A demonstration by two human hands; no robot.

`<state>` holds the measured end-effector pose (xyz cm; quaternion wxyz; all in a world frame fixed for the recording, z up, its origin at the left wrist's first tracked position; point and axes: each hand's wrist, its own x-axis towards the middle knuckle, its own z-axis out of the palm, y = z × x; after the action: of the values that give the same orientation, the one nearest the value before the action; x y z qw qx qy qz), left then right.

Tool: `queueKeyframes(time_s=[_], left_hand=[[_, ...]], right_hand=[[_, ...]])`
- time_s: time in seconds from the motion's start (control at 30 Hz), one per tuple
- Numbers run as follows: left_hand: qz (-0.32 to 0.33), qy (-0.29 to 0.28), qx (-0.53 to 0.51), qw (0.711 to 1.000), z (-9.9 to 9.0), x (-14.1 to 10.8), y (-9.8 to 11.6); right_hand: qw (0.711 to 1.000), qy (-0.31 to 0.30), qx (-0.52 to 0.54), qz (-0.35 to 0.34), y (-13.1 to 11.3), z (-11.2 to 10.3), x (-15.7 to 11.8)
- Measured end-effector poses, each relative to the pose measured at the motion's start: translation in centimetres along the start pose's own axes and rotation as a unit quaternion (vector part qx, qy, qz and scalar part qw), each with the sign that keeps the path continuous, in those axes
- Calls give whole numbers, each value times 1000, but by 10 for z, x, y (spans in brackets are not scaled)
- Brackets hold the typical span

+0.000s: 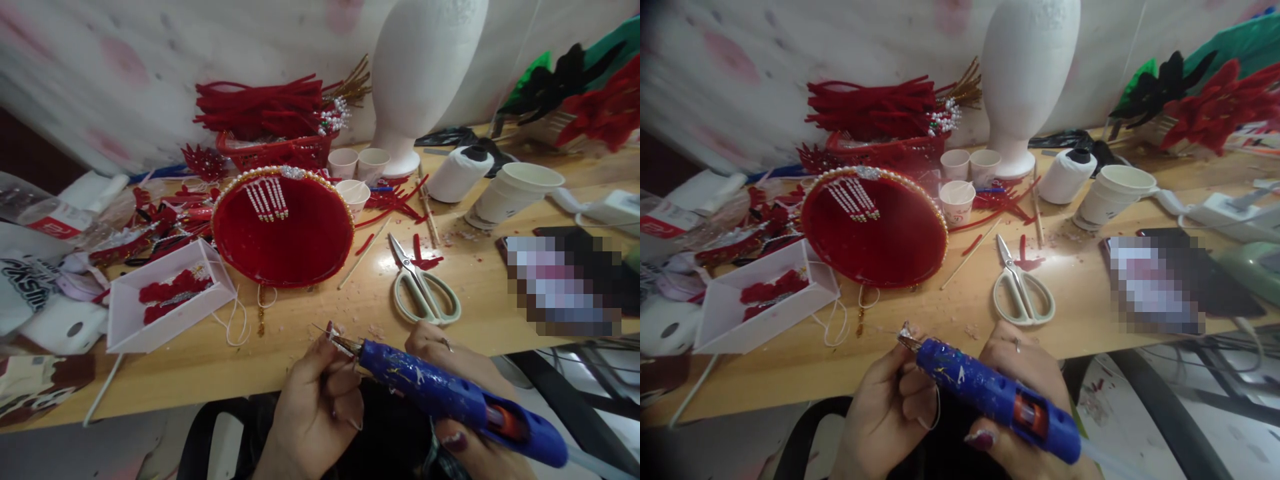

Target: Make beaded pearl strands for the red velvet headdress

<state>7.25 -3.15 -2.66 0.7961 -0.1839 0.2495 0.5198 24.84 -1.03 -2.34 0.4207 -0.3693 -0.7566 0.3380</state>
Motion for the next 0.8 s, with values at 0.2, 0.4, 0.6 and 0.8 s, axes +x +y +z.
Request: queueKeyframes(time_s=[0.2, 0.4, 0.6, 0.8], left_hand=[[-5, -38, 7, 999, -4, 0, 0], [3, -42, 41, 998, -4, 0, 0], [14, 17, 25, 999, 3, -3, -2], [165, 68, 94, 979, 11, -3, -8]], right_hand=[[1000, -7, -17, 3, 1, -1, 1], [1000, -7, -25, 3, -4, -1, 3], [1000, -6, -15, 9, -4, -3, 1], [1000, 2, 2, 18, -2, -1, -2]])
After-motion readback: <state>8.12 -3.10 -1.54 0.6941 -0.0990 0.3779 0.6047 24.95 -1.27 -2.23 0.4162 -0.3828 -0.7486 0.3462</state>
